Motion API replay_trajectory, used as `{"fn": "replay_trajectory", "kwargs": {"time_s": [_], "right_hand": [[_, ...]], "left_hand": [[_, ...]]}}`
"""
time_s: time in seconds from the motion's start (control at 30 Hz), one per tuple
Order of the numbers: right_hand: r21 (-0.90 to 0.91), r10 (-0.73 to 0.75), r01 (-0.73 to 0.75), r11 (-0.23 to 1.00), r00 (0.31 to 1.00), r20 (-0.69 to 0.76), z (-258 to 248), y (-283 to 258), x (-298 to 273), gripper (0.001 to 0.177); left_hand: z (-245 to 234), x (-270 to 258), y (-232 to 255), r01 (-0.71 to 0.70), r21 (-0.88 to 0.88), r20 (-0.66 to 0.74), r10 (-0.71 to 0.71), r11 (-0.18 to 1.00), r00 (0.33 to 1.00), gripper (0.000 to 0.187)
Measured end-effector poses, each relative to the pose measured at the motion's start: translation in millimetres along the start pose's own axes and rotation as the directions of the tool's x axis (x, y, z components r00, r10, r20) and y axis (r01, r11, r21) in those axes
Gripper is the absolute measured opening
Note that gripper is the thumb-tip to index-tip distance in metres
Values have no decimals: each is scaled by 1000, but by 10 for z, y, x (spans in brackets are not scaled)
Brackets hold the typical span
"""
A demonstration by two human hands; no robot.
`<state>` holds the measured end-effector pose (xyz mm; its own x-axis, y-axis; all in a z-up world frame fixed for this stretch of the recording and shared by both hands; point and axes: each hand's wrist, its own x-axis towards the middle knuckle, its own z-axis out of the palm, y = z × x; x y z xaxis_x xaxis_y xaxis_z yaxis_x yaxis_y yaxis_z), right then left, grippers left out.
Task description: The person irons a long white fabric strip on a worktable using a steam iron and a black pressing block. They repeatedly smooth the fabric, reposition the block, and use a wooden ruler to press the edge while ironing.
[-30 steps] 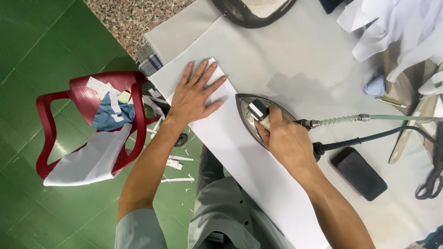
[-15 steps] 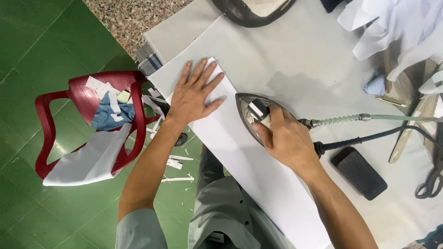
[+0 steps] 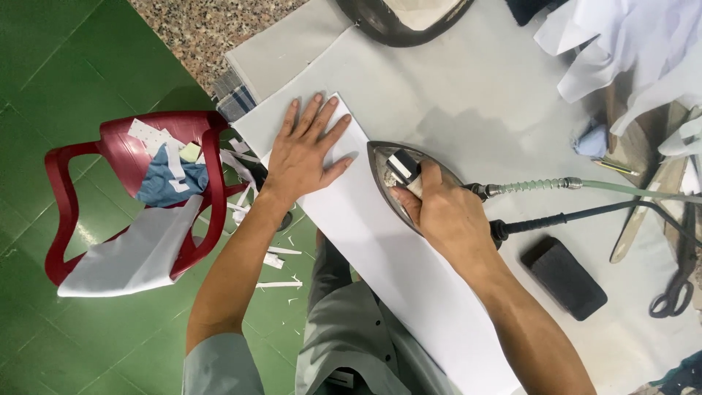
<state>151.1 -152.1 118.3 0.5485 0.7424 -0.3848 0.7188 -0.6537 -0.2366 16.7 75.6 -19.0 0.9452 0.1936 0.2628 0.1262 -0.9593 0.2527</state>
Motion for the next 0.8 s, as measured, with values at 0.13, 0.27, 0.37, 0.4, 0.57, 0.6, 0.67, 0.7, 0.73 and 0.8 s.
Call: {"fn": "replay_trajectory", "kwargs": {"time_s": [0.13, 0.27, 0.37, 0.4, 0.57, 0.6, 0.67, 0.7, 0.73, 0.8], "right_hand": [[-25, -26, 25, 999, 999, -43, -9, -75, 140, 58], [-105, -97, 78, 991, 977, -190, 91, -108, 303, 54], [-168, -132, 92, 981, 961, -244, 104, -155, 449, 53], [-173, -147, 104, 979, 954, -260, 97, -179, 500, 52], [-222, -182, 122, 967, 945, -272, 40, -318, 747, 53], [-213, -184, 131, 968, 950, -253, 14, -339, 788, 52], [-201, -183, 136, 970, 954, -238, 10, -366, 856, 53], [-189, -181, 139, 972, 957, -227, 2, -372, 880, 53], [-188, -179, 136, 973, 957, -230, -2, -387, 880, 53], [-146, -172, 142, 979, 961, -217, -29, -394, 870, 52]], "left_hand": [[20, 11, -2, 20, -17, -4, -20, 1000, 1000, 67], [7, 6, -6, 61, -36, 23, -60, 998, 998, 77], [19, 5, -23, 79, -56, 22, -78, 995, 997, 81], [24, -1, -32, 84, -69, 25, -82, 994, 996, 84], [-71, 15, -50, 101, -103, 33, -98, 989, 995, 92], [-91, 21, -45, 96, -115, 25, -94, 989, 995, 93], [-80, 1, -56, 91, -113, 1, -91, 989, 996, 94], [-76, 0, -52, 82, -111, -24, -85, 990, 996, 94], [-39, -50, -24, 78, -111, -25, -82, 991, 996, 94], [37, -133, 54, -16, -40, -228, 7, 999, 974, 73]]}}
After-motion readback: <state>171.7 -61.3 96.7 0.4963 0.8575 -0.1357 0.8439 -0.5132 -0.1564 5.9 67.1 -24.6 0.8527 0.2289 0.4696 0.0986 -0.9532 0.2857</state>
